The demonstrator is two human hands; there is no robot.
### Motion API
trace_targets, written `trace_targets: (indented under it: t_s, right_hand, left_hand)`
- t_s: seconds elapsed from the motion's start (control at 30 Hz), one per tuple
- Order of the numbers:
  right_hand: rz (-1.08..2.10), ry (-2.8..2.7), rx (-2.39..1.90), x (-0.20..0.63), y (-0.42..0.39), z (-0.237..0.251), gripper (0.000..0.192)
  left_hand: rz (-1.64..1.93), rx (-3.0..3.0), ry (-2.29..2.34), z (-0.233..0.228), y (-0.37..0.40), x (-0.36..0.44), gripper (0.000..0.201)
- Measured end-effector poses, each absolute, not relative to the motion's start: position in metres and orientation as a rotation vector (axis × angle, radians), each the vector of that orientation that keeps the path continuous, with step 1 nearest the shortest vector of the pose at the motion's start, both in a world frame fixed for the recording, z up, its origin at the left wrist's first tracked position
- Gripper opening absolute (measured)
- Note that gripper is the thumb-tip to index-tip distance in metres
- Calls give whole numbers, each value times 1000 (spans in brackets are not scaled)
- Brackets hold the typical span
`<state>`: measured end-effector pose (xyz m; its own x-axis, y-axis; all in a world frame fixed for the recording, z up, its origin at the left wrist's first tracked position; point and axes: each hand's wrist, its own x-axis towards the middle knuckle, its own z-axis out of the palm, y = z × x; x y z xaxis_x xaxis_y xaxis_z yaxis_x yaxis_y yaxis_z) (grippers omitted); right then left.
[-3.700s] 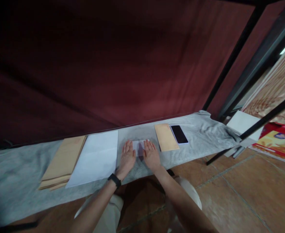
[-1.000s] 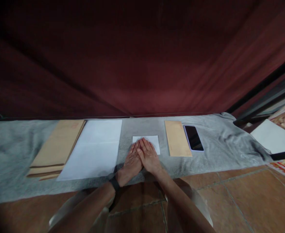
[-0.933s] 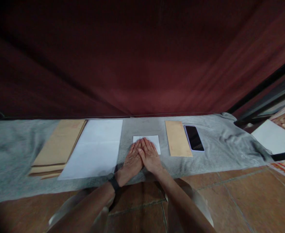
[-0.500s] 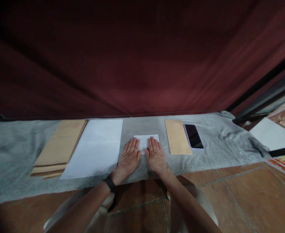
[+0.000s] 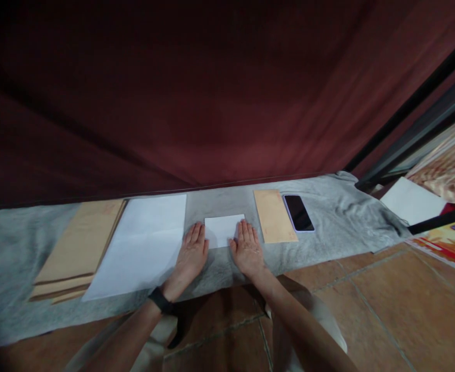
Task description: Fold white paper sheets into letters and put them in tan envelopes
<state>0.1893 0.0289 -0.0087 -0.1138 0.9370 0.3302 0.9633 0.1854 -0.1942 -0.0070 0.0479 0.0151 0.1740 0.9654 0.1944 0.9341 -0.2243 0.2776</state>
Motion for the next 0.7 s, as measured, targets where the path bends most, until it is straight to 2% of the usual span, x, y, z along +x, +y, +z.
trace_targets:
  t_s: [0.27, 0.7]
  right_hand:
    - [39, -2246, -1676, 183, 28, 9, 69]
    - [152, -2310, -1594, 165, 27, 24, 65]
  left_hand:
    - [955, 1933, 1637, 18, 62, -6, 57]
    - [1156, 1113, 1389, 24, 74, -1, 62]
